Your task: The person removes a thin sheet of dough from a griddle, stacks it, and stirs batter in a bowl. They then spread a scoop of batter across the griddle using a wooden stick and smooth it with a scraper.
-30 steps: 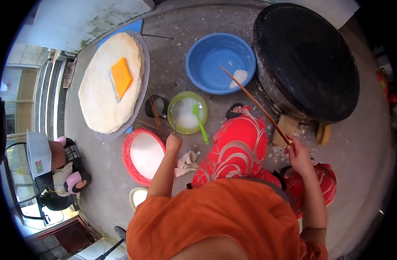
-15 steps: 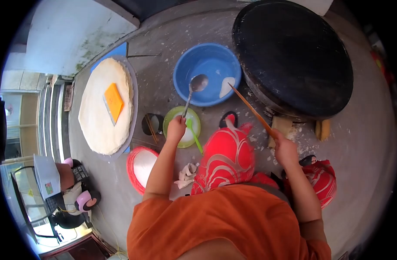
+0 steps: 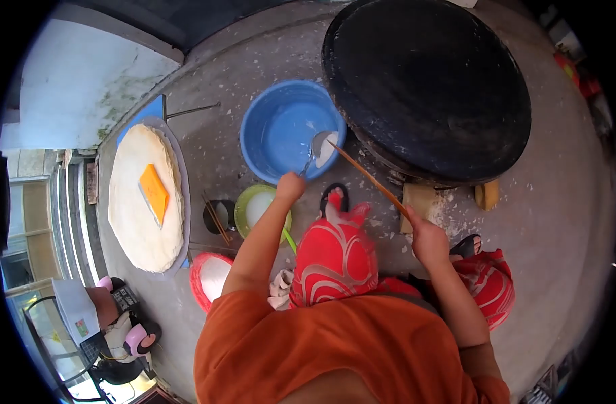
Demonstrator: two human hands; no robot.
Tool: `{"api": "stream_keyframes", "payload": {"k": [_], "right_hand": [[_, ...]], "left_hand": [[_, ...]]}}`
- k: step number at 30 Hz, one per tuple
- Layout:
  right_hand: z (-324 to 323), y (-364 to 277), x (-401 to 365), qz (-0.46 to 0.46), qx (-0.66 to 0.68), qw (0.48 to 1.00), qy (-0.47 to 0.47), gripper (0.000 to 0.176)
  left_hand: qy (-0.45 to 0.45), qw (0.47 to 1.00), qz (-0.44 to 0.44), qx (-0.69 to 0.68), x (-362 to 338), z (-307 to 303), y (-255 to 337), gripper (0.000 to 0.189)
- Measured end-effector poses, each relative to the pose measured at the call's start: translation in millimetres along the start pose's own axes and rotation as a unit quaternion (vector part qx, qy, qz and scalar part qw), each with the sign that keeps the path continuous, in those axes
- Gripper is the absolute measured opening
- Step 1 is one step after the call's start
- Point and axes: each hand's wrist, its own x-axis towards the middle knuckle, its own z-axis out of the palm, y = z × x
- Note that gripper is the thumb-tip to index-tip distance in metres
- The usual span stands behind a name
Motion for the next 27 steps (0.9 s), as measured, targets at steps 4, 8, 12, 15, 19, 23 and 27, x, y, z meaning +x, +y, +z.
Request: {"api": "stream_keyframes", "payload": {"k": [4, 8, 12, 15, 19, 23, 27], "right_hand": [[6, 11, -6, 0.003, 0.006, 1.0, -0.004, 0.051], [5, 14, -8, -0.012, 0.002, 1.0, 0.021, 0.053], [8, 21, -8, 0.007, 0.026, 0.999, 0.024, 0.052], [11, 27, -11, 0.007, 0.013, 0.999, 0.034, 0.051], [13, 29, -15, -0.002, 0.023, 0.999, 0.036, 0.051], [8, 25, -13, 0.005, 0.016, 1.0, 0.026, 0.048], [11, 29, -16, -0.008, 0.027, 0.999, 0.038, 0.048]], "left_hand": [[-0.017, 1.0, -0.021, 0.007, -13, 0, -32, 0.026], [-0.055, 0.996, 0.05, 0.04, -22, -7, -11, 0.031], [0.044, 0.997, -0.024, -0.062, 3, 15, -4, 0.031], [-0.02, 1.0, 0.024, -0.001, -2, 32, -9, 0.031], [-0.034, 0.999, 0.014, -0.015, -13, 43, -44, 0.033], [0.025, 0.995, 0.082, 0.045, 0, 46, -24, 0.031], [0.079, 0.992, -0.055, -0.085, -4, 20, 21, 0.03]]}}
